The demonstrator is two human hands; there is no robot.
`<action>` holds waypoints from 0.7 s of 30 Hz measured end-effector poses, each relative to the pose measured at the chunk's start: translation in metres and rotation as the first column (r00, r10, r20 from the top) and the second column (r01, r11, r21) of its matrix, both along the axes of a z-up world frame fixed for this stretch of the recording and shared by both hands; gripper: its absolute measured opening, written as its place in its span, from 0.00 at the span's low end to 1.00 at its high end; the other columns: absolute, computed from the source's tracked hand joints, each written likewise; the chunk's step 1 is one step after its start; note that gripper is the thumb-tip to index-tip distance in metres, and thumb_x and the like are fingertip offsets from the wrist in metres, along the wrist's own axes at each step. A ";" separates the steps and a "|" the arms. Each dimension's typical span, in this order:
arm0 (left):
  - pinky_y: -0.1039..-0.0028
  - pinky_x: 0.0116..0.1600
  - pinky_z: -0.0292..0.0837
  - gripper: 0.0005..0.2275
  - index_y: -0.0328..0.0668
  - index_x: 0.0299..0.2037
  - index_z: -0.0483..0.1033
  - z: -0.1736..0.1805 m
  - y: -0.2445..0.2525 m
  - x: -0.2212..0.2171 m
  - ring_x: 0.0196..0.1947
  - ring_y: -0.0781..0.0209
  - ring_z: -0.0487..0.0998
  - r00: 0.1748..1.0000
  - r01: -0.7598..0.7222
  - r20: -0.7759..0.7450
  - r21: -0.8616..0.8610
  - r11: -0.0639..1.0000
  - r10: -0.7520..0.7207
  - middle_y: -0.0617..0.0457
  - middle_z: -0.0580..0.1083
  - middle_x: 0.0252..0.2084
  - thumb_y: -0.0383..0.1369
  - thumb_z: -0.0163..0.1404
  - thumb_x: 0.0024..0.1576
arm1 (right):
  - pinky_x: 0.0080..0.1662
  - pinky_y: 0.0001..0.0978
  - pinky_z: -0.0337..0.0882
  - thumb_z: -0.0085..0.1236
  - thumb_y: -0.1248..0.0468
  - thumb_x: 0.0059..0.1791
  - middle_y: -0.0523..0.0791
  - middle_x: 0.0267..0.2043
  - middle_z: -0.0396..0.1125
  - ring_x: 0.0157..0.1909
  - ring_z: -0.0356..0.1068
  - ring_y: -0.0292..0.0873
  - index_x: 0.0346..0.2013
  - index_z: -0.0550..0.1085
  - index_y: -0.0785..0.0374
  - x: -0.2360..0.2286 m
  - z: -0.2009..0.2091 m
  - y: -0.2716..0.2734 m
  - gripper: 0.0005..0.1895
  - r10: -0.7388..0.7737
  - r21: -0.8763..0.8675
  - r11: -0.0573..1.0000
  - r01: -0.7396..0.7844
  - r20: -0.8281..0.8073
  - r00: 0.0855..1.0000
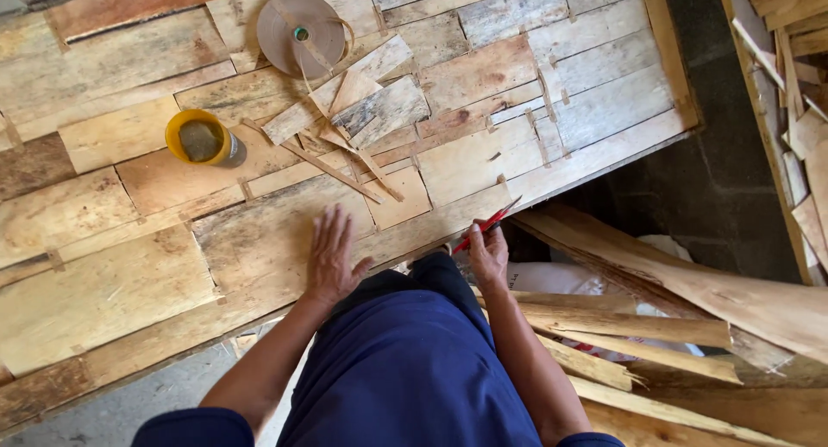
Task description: The person is applying and trimming thin wood strips or veneer onto a larger wooden panel using a utility knife.
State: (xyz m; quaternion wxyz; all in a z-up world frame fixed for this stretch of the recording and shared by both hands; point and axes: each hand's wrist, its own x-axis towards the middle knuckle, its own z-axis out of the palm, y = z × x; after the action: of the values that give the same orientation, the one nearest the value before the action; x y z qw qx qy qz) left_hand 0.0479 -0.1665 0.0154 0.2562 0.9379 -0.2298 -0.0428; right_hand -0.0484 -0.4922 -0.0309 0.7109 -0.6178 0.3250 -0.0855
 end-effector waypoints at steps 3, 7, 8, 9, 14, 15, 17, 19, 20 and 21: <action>0.56 0.81 0.31 0.47 0.32 0.72 0.56 -0.002 -0.046 0.016 0.79 0.40 0.45 0.987 0.162 0.003 0.021 0.987 -0.162 0.36 0.48 0.78 0.69 0.18 0.59 | 0.26 0.23 0.60 0.52 0.57 0.57 0.45 0.35 0.72 0.25 0.63 0.31 0.50 0.70 0.63 0.031 0.036 -0.022 0.13 -0.045 0.048 0.998 0.050 -0.101 0.994; 0.57 0.81 0.32 0.46 0.32 0.72 0.57 -0.032 -0.120 0.036 0.80 0.44 0.44 0.929 0.370 -0.044 0.191 0.909 -0.369 0.38 0.48 0.78 0.68 0.21 0.58 | 0.24 0.22 0.60 0.52 0.57 0.57 0.45 0.37 0.75 0.22 0.58 0.30 0.46 0.69 0.61 0.063 0.031 -0.079 0.11 -0.076 -0.006 0.997 0.075 -0.071 0.995; 0.57 0.80 0.32 0.45 0.31 0.72 0.56 -0.039 -0.139 0.040 0.80 0.45 0.44 0.902 0.430 -0.035 0.178 0.885 -0.431 0.38 0.49 0.78 0.67 0.23 0.59 | 0.24 0.22 0.58 0.52 0.57 0.57 0.45 0.37 0.74 0.22 0.58 0.29 0.46 0.68 0.60 0.072 0.028 -0.093 0.10 -0.119 -0.002 0.993 0.119 -0.049 0.992; 0.57 0.79 0.32 0.44 0.31 0.72 0.56 -0.046 -0.162 0.044 0.79 0.46 0.44 0.872 0.486 -0.023 0.162 0.859 -0.489 0.39 0.49 0.78 0.67 0.26 0.60 | 0.24 0.22 0.56 0.52 0.58 0.58 0.45 0.37 0.73 0.23 0.57 0.28 0.47 0.68 0.60 0.081 0.027 -0.111 0.09 -0.159 0.000 0.987 0.159 -0.026 0.987; 0.58 0.79 0.32 0.42 0.34 0.73 0.55 -0.043 -0.246 0.059 0.79 0.48 0.42 0.842 0.531 -0.009 0.195 0.825 -0.540 0.42 0.49 0.78 0.64 0.34 0.59 | 0.28 0.24 0.61 0.51 0.58 0.58 0.44 0.36 0.72 0.26 0.59 0.30 0.45 0.69 0.62 0.109 0.015 -0.173 0.09 -0.131 -0.207 0.972 0.111 -0.083 0.988; 0.59 0.78 0.32 0.42 0.36 0.73 0.55 -0.036 -0.257 0.068 0.78 0.49 0.42 0.844 0.509 0.037 0.259 0.821 -0.535 0.43 0.48 0.78 0.63 0.36 0.57 | 0.32 0.24 0.65 0.51 0.58 0.59 0.42 0.36 0.71 0.29 0.61 0.30 0.44 0.70 0.62 0.120 0.012 -0.178 0.09 -0.109 -0.301 0.951 0.076 -0.094 0.990; 0.59 0.77 0.33 0.42 0.35 0.73 0.54 -0.034 -0.279 0.081 0.77 0.48 0.42 0.857 0.504 -0.022 0.246 0.828 -0.515 0.43 0.47 0.77 0.61 0.39 0.56 | 0.33 0.24 0.65 0.52 0.59 0.58 0.41 0.36 0.70 0.30 0.62 0.31 0.43 0.70 0.63 0.126 0.005 -0.191 0.09 -0.108 -0.299 0.951 0.081 -0.075 0.991; 0.59 0.75 0.34 0.42 0.34 0.73 0.53 -0.046 -0.298 0.088 0.76 0.48 0.42 0.861 0.505 -0.080 0.231 0.831 -0.502 0.43 0.46 0.77 0.59 0.42 0.55 | 0.33 0.25 0.66 0.53 0.60 0.57 0.41 0.35 0.69 0.31 0.63 0.31 0.42 0.70 0.63 0.127 -0.003 -0.200 0.09 -0.117 -0.300 0.949 0.096 -0.055 0.992; 0.59 0.77 0.38 0.36 0.38 0.72 0.58 -0.058 -0.306 0.089 0.76 0.48 0.47 0.904 0.416 0.010 0.206 0.886 -0.427 0.44 0.52 0.76 0.52 0.46 0.57 | 0.34 0.25 0.66 0.53 0.60 0.58 0.40 0.34 0.69 0.32 0.63 0.31 0.41 0.70 0.63 0.126 -0.007 -0.203 0.09 -0.106 -0.277 0.957 0.086 -0.058 0.993; 0.60 0.78 0.43 0.30 0.42 0.70 0.63 -0.070 -0.314 0.090 0.77 0.49 0.51 0.934 0.326 0.097 0.171 0.930 -0.345 0.46 0.58 0.75 0.45 0.50 0.59 | 0.35 0.25 0.67 0.53 0.60 0.58 0.40 0.34 0.68 0.32 0.62 0.31 0.40 0.70 0.64 0.125 -0.011 -0.206 0.09 -0.098 -0.254 0.964 0.079 -0.061 0.993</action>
State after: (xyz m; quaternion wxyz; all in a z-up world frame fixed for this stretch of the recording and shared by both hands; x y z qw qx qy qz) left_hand 0.1377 -0.4803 -0.0543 0.1580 0.9024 -0.3985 -0.0444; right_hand 0.0766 -0.6979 -0.0417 0.6099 -0.6905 0.3646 -0.1349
